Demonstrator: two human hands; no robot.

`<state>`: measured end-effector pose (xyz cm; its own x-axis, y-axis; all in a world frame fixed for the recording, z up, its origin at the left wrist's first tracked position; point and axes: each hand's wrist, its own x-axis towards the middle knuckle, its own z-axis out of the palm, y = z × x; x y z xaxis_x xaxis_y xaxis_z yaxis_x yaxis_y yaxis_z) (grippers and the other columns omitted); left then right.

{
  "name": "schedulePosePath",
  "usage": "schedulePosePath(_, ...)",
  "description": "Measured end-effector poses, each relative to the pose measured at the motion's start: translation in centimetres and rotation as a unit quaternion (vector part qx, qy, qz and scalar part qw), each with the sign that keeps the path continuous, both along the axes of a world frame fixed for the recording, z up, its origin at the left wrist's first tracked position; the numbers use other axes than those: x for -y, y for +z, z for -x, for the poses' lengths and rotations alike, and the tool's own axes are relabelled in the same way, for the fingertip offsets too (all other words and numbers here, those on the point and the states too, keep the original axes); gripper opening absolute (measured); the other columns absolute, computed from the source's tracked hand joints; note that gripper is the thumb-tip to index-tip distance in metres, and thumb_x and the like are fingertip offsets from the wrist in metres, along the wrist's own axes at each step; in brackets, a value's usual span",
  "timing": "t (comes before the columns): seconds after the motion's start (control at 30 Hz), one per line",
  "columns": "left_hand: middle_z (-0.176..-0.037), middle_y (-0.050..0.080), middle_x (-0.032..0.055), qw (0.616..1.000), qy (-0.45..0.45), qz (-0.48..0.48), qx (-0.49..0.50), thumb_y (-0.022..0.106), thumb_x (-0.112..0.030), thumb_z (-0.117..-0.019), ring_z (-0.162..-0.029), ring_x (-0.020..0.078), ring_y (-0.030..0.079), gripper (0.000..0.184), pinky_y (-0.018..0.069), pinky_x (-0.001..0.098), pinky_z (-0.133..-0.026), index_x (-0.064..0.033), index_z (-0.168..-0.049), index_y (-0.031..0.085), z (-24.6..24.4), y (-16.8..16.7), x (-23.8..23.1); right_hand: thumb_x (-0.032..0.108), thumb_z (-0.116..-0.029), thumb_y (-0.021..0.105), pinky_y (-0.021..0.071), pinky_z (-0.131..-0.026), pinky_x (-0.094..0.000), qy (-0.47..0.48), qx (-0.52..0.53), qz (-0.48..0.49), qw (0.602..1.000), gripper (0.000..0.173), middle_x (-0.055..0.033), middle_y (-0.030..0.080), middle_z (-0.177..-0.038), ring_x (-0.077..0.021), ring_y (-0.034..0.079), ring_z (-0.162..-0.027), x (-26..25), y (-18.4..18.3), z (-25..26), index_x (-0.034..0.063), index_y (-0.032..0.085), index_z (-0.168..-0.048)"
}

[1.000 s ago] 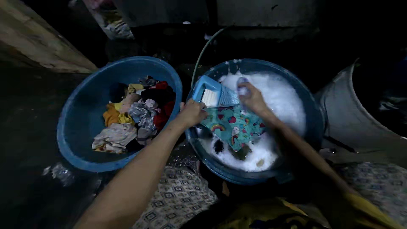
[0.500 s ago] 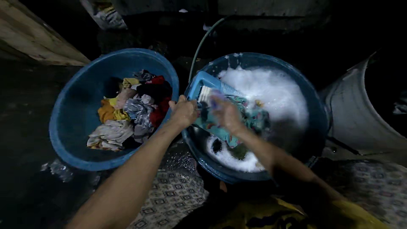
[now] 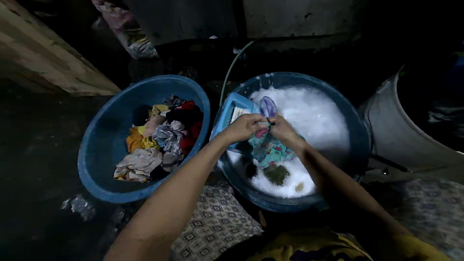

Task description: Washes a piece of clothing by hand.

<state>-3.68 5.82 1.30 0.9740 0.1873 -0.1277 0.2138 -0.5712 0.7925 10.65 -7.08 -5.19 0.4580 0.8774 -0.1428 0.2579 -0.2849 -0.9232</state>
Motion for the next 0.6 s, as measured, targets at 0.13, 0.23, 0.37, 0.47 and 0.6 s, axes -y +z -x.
schedulePosePath(0.13, -0.081, 0.064, 0.0115, 0.981, -0.139, -0.036, -0.133, 0.064, -0.028, -0.1015, -0.074, 0.0184, 0.060, 0.033, 0.0513, 0.0415, -0.074, 0.0043, -0.096, 0.068, 0.6, -0.7, 2.1, 0.017, -0.1064, 0.045, 0.0493, -0.056, -0.0209, -0.112, -0.165, -0.126, 0.972, 0.019, 0.0061, 0.059, -0.077, -0.0011, 0.055, -0.063, 6.3, 5.9, -3.0, 0.0134, 0.063, -0.100)
schedulePosePath(0.23, -0.101, 0.067, 0.0271, 0.928, -0.213, -0.107, -0.286, 0.065, -0.037, -0.1008, -0.099, 0.0418, 0.064, 0.046, 0.0469, 0.0634, -0.091, 0.0089, -0.106, 0.068, 0.9, -0.9, 4.2, 0.014, -0.1030, 0.049, 0.0554, -0.064, -0.0214, -0.138, -0.181, -0.276, 0.934, 0.021, 0.0081, 0.065, -0.077, -0.0011, 0.062, -0.069, 8.9, 9.9, -5.0, 0.0151, 0.066, -0.090)
schedulePosePath(0.37, -0.109, 0.067, 0.0291, 0.930, -0.145, -0.146, -0.306, 0.065, -0.034, -0.1013, -0.112, 0.0464, 0.060, 0.045, 0.0338, 0.0706, -0.105, 0.0101, -0.109, 0.069, 1.9, 0.4, 2.5, 0.010, -0.0998, 0.052, 0.0519, -0.059, -0.0189, -0.175, -0.057, -0.294, 0.938, 0.027, 0.0105, 0.060, -0.068, 0.0012, 0.057, -0.062, 8.4, 10.9, -6.4, 0.0180, 0.060, -0.076)
schedulePosePath(0.47, -0.107, 0.068, 0.0228, 0.951, -0.032, -0.195, -0.238, 0.063, -0.029, -0.1025, -0.115, 0.0458, 0.058, 0.031, 0.0350, 0.0734, -0.098, -0.0002, -0.110, 0.073, 2.8, -0.8, -0.8, 0.000, -0.0966, 0.052, 0.0530, -0.066, -0.0363, -0.237, 0.114, -0.081, 0.961, 0.016, -0.0119, 0.063, -0.089, -0.0174, 0.059, -0.072, 3.6, 6.1, -9.0, -0.0025, 0.068, -0.097)
schedulePosePath(0.6, -0.115, 0.070, 0.0190, 0.944, 0.125, -0.231, -0.197, 0.060, -0.031, -0.1037, -0.127, 0.0458, 0.050, 0.031, 0.0272, 0.0740, -0.104, -0.0090, -0.123, 0.071, 3.5, -3.9, -2.7, 0.015, -0.0993, 0.063, 0.0413, -0.106, -0.0693, -0.062, 0.269, 0.212, 0.938, 0.044, -0.0373, 0.055, -0.137, -0.0546, 0.052, -0.129, 4.1, -9.0, -11.6, -0.0077, 0.057, -0.136)
